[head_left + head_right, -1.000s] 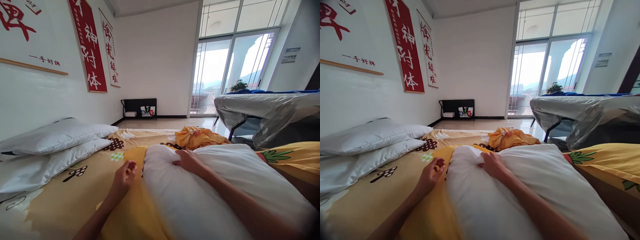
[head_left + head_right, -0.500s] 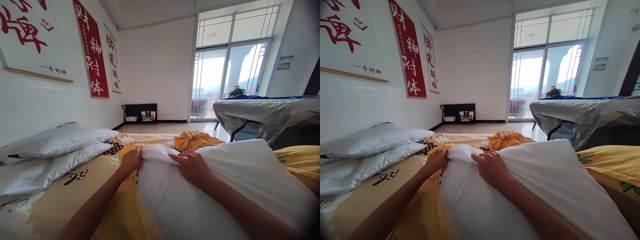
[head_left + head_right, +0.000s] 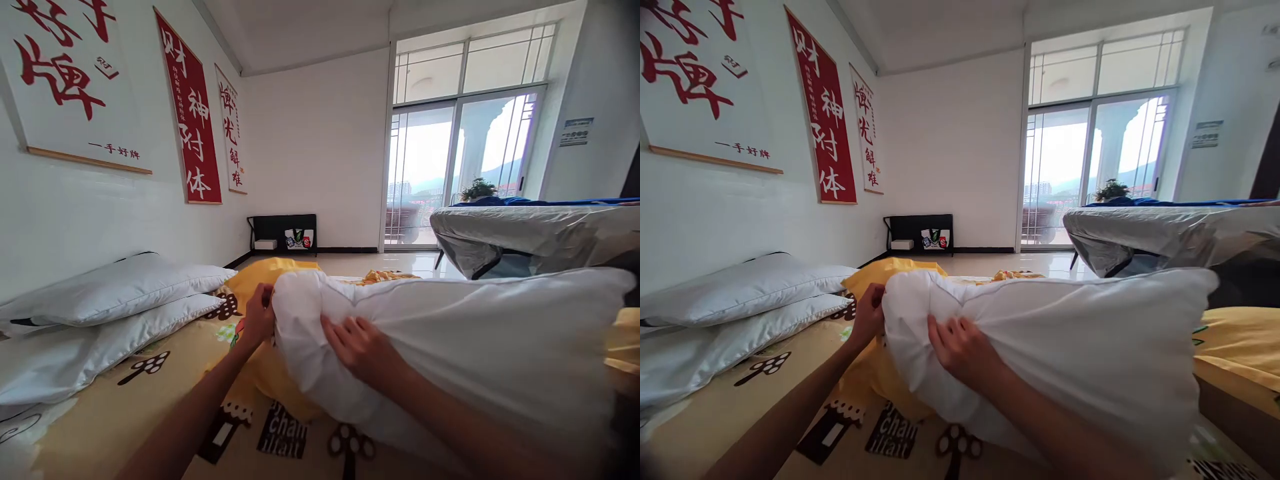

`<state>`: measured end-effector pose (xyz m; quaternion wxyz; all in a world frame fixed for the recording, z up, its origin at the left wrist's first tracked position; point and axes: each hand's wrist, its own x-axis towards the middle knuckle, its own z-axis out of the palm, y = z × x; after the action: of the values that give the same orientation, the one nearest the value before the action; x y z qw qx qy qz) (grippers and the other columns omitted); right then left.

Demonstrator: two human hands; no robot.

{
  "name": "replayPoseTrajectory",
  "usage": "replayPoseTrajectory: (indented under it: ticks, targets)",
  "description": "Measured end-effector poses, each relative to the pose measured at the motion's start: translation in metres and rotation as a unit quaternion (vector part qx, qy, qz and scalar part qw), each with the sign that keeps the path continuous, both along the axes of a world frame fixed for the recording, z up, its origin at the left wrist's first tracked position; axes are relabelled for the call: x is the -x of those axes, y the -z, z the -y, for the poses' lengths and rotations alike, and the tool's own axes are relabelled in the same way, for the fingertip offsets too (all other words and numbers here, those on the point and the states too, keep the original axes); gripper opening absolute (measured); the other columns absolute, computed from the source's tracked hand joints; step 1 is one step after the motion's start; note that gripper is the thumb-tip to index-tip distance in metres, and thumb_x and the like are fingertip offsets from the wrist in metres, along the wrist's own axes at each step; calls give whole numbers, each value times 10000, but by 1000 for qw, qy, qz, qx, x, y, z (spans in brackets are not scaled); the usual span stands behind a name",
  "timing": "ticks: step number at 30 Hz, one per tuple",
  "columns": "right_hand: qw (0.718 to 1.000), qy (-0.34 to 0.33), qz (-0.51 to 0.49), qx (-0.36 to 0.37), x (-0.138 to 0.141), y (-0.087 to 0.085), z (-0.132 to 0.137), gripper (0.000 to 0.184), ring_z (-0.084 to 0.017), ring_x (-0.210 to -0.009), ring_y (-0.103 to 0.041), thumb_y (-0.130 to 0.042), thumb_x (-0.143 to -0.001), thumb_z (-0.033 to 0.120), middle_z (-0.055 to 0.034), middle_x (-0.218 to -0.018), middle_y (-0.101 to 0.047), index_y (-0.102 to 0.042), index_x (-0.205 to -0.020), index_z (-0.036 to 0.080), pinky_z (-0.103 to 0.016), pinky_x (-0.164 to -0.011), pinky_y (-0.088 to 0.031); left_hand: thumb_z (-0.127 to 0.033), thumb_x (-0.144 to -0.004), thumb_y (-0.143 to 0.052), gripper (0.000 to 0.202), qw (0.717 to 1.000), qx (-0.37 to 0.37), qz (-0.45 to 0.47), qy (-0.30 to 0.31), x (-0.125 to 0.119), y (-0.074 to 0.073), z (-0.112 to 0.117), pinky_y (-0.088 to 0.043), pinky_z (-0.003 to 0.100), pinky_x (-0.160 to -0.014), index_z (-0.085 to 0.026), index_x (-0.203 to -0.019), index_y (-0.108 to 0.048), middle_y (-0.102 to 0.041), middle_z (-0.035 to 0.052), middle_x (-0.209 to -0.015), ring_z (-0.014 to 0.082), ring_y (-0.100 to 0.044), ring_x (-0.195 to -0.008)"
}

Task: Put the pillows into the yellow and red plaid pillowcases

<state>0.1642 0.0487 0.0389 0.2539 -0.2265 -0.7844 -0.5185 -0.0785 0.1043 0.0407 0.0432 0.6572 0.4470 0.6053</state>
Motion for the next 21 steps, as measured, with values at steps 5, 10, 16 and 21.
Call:
replayPoseTrajectory:
  ticks: [5, 10, 16, 21]
  targets:
    - [935, -10, -47, 351, 2, -14, 9, 360, -200, -786, -625, -617, -869, 454, -45, -859, -696, -643, -1126, 203, -304, -680, -430, -331, -814, -499, 146, 996, 13, 27, 84, 13, 43, 22, -459, 244, -586, -185, -808, -496, -564, -4, -714, 137, -546, -638]
    - [913, -27, -200, 354, 10, -72, 9, 742, -301, -1093, -542, -601, -793, 662, -129, -1200, -601, -472, -1370, 214, -460, -935, -409, -303, -848, -494, 133, 992, -3, -8, 122, 26, 38, 59, -451, 235, -571, -179, -833, -538, -565, -4, -722, 136, -544, -641]
    - [892, 38, 3, 450, 53, -15, 15, 636, -329, -1018, -583, -660, -798, 546, -159, -1101, -647, -543, -1274, 140, -506, -946, -398, -208, -870, -436, 104, 980, -99, -167, -52, 34, 11, 85, -438, 230, -568, -190, -792, -503, -534, -16, -665, 125, -513, -590]
    - [930, -2, 28, 367, 62, 14, 40, 644, -349, -1060, -567, -668, -806, 483, -203, -1187, -617, -498, -1316, 129, -526, -937, -394, -204, -787, -553, 204, 882, 26, -440, -168, 14, -17, 85, -489, 397, -835, -165, -985, -585, -617, 90, -955, 257, -586, -938]
